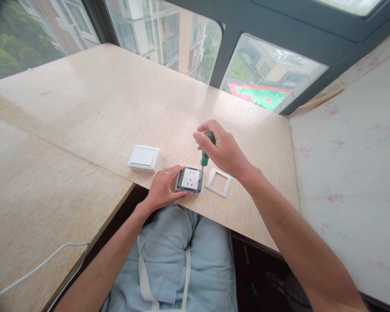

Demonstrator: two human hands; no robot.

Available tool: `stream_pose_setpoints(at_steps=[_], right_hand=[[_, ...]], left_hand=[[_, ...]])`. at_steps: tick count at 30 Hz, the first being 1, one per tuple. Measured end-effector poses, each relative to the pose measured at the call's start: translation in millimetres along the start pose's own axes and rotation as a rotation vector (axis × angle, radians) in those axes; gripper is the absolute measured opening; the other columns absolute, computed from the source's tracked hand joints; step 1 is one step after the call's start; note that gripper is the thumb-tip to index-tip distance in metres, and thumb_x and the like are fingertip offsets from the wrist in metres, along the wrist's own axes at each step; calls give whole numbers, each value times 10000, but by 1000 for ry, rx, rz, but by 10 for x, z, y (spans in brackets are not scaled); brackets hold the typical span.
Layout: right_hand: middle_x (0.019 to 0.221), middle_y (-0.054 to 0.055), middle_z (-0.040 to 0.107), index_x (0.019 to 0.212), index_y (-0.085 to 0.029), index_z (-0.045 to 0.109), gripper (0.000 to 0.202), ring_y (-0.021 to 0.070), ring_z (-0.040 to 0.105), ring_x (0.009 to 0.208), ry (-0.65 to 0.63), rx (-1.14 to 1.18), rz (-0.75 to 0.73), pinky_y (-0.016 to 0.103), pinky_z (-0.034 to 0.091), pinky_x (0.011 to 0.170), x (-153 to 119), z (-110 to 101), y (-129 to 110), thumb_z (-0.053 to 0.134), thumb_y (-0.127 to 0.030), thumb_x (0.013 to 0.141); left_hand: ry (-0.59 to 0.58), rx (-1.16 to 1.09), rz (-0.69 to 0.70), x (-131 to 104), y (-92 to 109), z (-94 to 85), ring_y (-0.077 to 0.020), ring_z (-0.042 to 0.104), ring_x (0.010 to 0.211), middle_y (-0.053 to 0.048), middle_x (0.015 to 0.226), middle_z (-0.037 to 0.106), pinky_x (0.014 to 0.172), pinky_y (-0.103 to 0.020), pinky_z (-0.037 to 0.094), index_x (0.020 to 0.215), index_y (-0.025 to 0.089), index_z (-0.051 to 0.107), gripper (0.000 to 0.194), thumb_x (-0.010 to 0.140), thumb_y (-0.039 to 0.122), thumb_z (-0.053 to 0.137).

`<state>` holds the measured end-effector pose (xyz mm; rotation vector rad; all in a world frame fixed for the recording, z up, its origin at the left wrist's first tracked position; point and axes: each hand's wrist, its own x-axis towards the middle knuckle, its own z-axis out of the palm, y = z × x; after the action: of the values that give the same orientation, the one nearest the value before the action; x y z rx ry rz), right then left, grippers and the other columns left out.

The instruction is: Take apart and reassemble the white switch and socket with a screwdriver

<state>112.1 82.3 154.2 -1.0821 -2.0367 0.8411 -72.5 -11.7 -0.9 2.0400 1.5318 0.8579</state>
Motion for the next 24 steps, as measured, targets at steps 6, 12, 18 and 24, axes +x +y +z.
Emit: stream_pose_setpoints(at_steps=[6, 12, 18, 24], right_hand=[[775, 21, 702, 850, -255, 709, 83, 202, 622, 694, -311, -493, -101, 346, 492, 672, 107, -425, -240, 699, -337, 852], [1174, 46, 722, 1120, -322, 717, 395, 299, 673, 1070, -477, -314, -195, 421, 537, 881, -2, -495, -271, 813, -396, 744], [575, 29, 635, 904, -222, 680, 314, 259, 675, 674, -82, -571, -59, 320, 447, 580, -106, -216, -257, 683, -535, 876], [1079, 47, 744, 1153, -288, 668, 321, 239, 692, 896, -441, -426, -212, 360, 530, 762, -116, -393, -265, 717, -338, 840]], left_hand=[[0, -8, 5, 0, -5, 5, -327, 512, 1345, -86, 1484, 544, 1091, -479, 409, 1448, 299, 436, 843, 724, 452, 839], [9, -2, 7, -3, -1, 2, -326, 524, 1329, -99, 1469, 557, 1079, -473, 414, 1437, 274, 446, 827, 730, 452, 836], [-2, -12, -3, -2, 12, -16, -330, 515, 1341, -92, 1474, 553, 1088, -478, 407, 1435, 289, 454, 829, 722, 464, 840], [-2, -10, -4, -1, 11, -11, -329, 519, 1336, -88, 1473, 555, 1079, -477, 414, 1433, 289, 453, 833, 717, 458, 844]])
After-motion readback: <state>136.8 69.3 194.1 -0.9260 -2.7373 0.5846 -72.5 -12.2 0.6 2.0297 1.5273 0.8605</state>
